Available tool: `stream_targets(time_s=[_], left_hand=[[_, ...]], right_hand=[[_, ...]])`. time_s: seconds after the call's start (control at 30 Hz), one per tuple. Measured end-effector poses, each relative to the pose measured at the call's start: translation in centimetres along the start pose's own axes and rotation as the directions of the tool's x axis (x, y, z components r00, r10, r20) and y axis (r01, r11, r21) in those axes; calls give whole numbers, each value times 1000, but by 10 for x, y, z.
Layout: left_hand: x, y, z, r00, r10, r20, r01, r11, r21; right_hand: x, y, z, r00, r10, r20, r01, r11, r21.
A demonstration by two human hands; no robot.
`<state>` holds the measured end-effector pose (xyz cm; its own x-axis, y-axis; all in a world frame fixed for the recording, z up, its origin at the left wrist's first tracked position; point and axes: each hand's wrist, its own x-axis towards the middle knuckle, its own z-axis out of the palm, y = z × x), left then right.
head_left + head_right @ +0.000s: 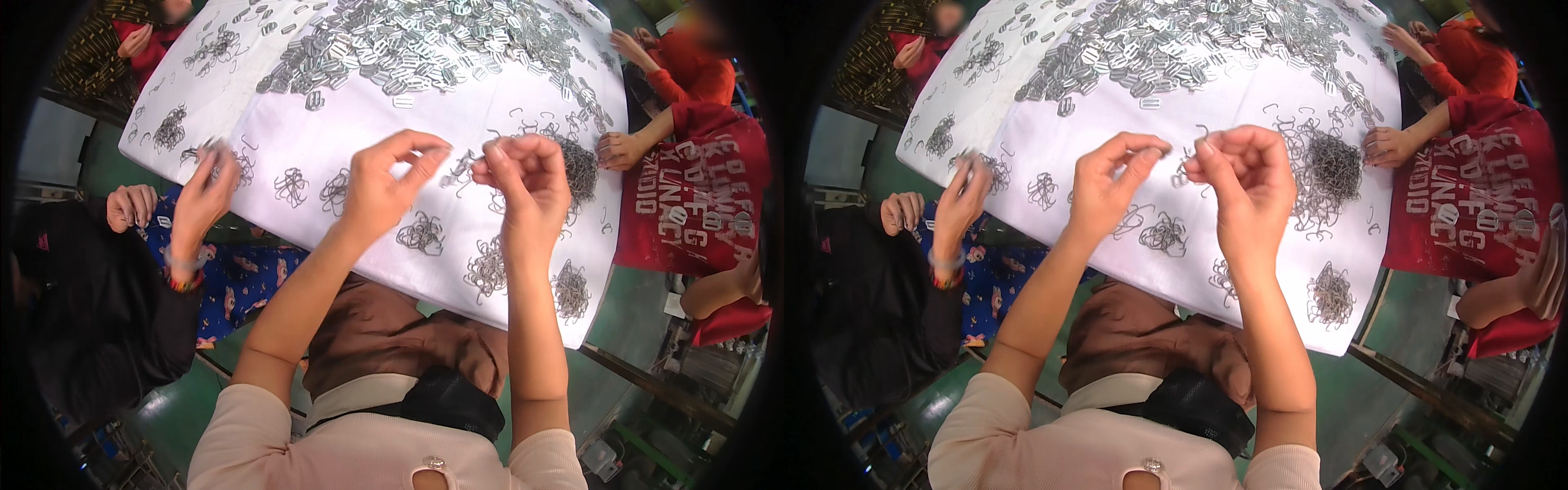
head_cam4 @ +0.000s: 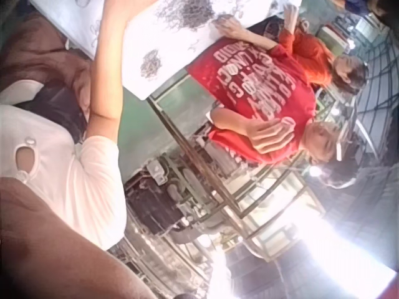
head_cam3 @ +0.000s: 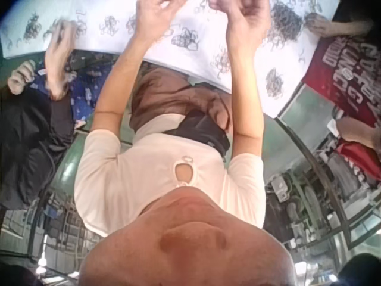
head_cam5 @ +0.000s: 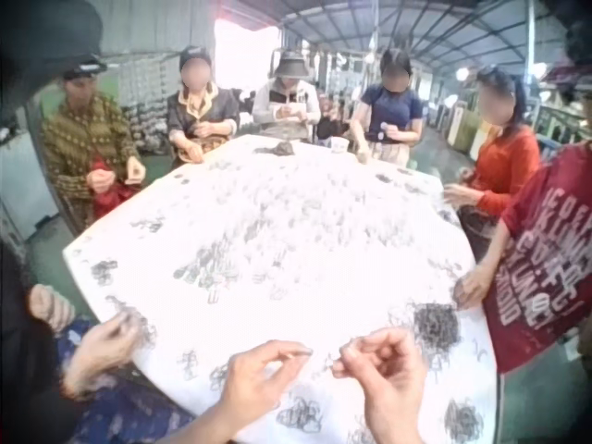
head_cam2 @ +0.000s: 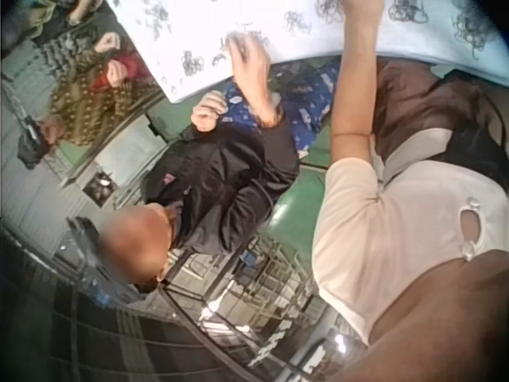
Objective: The person threads wire hooks through metal buckles to assemble a chain, then hangs the completed section on a metal rack.
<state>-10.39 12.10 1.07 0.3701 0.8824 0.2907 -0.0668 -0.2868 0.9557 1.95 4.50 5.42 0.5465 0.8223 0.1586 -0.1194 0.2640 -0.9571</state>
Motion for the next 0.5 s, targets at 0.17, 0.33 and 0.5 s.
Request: stream_targets(time_s=[0.17,0.33,0.5], left_hand=[[56,-94,-27,997,81,2,-69,834,547],[83,-112,-14,988,147,46,-118,529,840],[89,-90,-12,987,-150,55,69,709,702]], right_hand=[[5,-10,-16,997,-71,-11,70,997,-22],[9,-11,-29,994,-102,-28,101,994,-49],[7,-7,-29,995,-101,-17,101,995,4]])
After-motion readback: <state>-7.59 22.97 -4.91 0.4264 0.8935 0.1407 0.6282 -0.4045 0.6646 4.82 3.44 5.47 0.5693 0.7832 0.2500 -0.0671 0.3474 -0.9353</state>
